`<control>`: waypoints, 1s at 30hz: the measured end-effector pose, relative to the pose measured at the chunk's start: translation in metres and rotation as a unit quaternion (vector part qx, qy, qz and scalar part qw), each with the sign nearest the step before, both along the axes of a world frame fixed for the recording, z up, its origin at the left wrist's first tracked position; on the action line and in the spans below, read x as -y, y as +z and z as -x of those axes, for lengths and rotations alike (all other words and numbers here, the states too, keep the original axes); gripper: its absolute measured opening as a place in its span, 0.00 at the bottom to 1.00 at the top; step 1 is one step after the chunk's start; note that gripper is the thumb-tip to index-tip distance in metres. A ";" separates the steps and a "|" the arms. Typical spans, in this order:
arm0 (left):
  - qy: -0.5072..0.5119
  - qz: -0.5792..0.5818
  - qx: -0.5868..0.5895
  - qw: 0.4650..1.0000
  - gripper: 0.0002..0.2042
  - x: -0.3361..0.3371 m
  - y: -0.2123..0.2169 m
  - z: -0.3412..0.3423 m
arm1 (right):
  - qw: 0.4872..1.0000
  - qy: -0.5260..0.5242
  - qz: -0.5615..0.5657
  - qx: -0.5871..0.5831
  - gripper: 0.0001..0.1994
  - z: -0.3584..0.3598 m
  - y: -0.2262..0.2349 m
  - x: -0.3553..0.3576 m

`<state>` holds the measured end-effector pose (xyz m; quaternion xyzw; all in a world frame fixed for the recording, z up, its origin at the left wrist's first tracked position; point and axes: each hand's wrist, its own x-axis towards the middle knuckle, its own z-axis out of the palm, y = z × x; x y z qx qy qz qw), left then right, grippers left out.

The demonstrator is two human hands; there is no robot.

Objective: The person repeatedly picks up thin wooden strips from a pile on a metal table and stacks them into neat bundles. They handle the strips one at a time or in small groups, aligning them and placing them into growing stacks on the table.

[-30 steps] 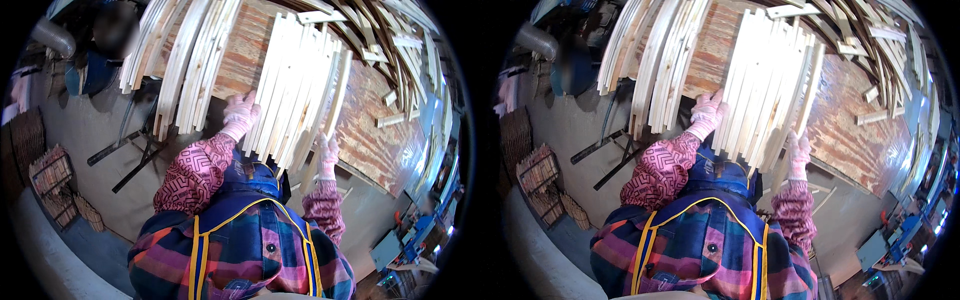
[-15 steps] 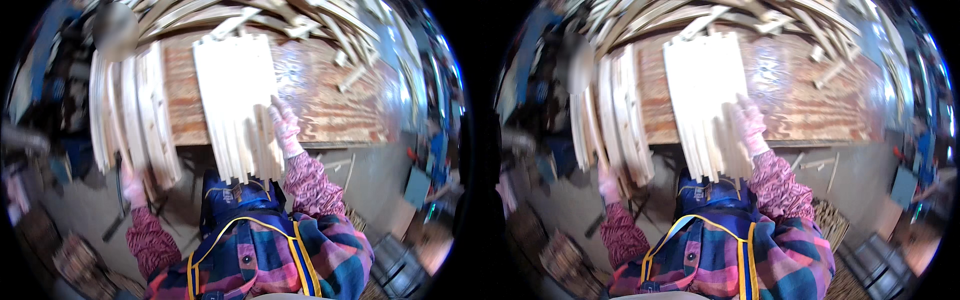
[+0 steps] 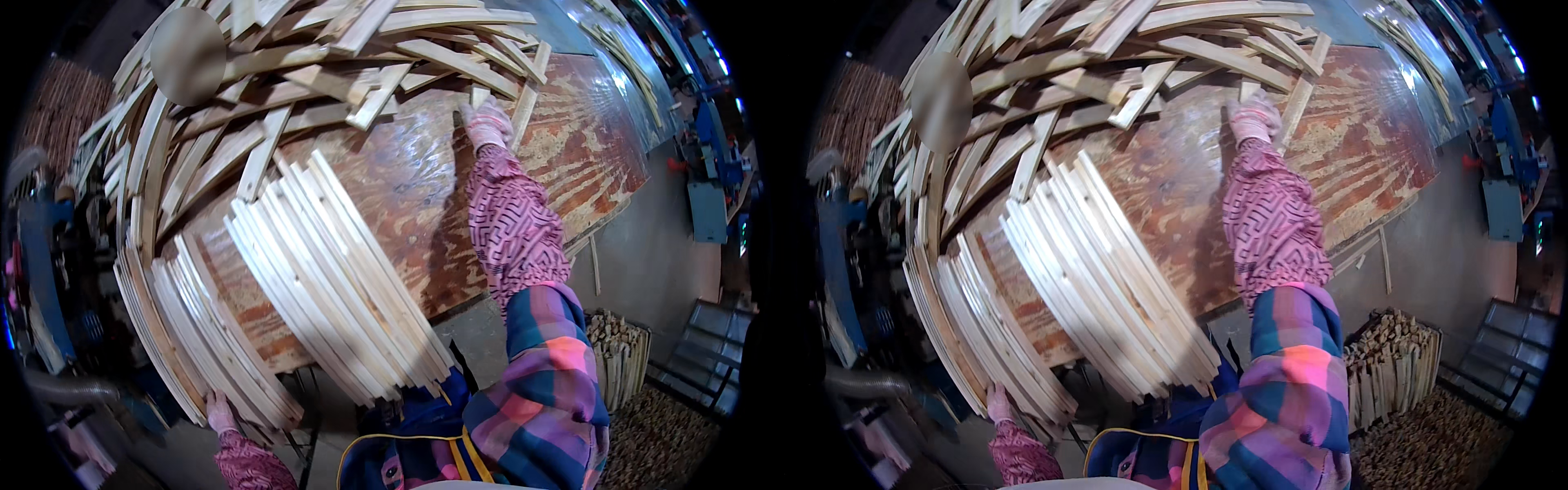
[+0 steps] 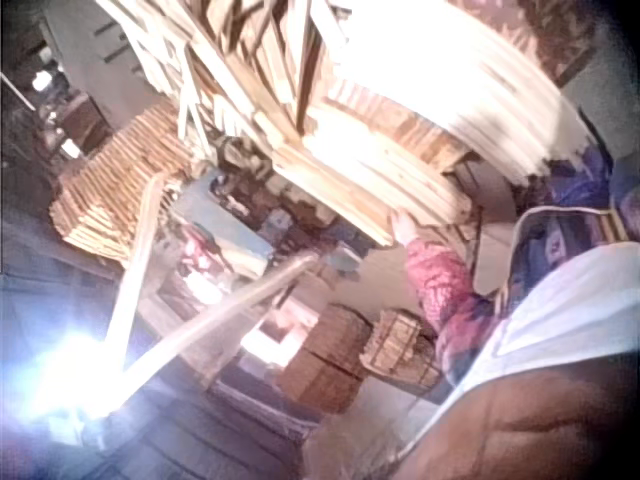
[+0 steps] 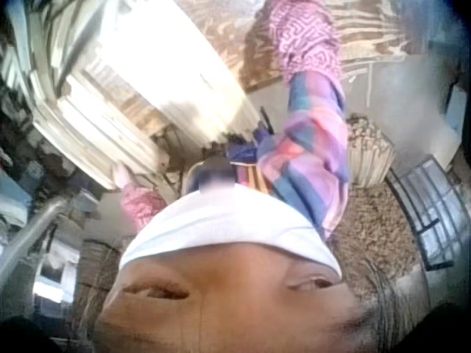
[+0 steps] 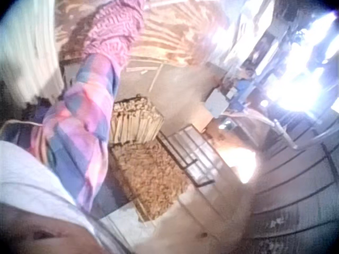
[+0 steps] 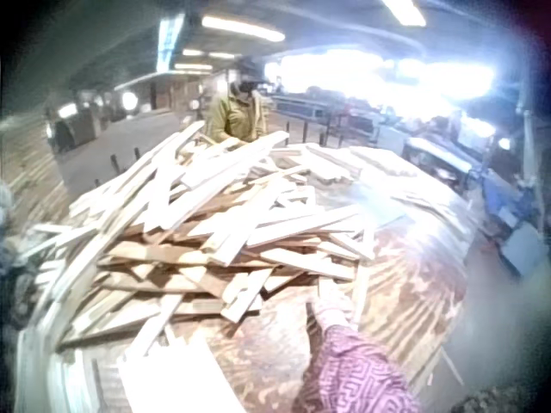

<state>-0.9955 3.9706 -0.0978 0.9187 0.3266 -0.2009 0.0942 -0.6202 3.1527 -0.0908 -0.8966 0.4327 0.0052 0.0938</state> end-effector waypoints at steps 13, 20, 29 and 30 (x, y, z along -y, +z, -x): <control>-0.364 0.512 0.059 0.775 0.24 0.489 0.052 -0.163 | 0.966 0.111 -0.124 0.197 0.41 0.280 0.044 -0.094; 0.189 0.830 -0.232 0.471 0.14 0.579 0.035 -0.146 | 0.757 0.082 -0.648 -0.023 0.20 0.340 0.077 -0.079; 0.046 0.726 -0.127 0.674 0.30 0.523 0.023 -0.112 | 0.997 -0.056 -0.019 0.040 0.46 0.110 -0.009 0.034; 0.070 0.747 -0.134 0.647 0.29 0.523 0.036 -0.112 | 0.999 -0.003 -0.022 0.046 0.42 0.120 -0.024 0.052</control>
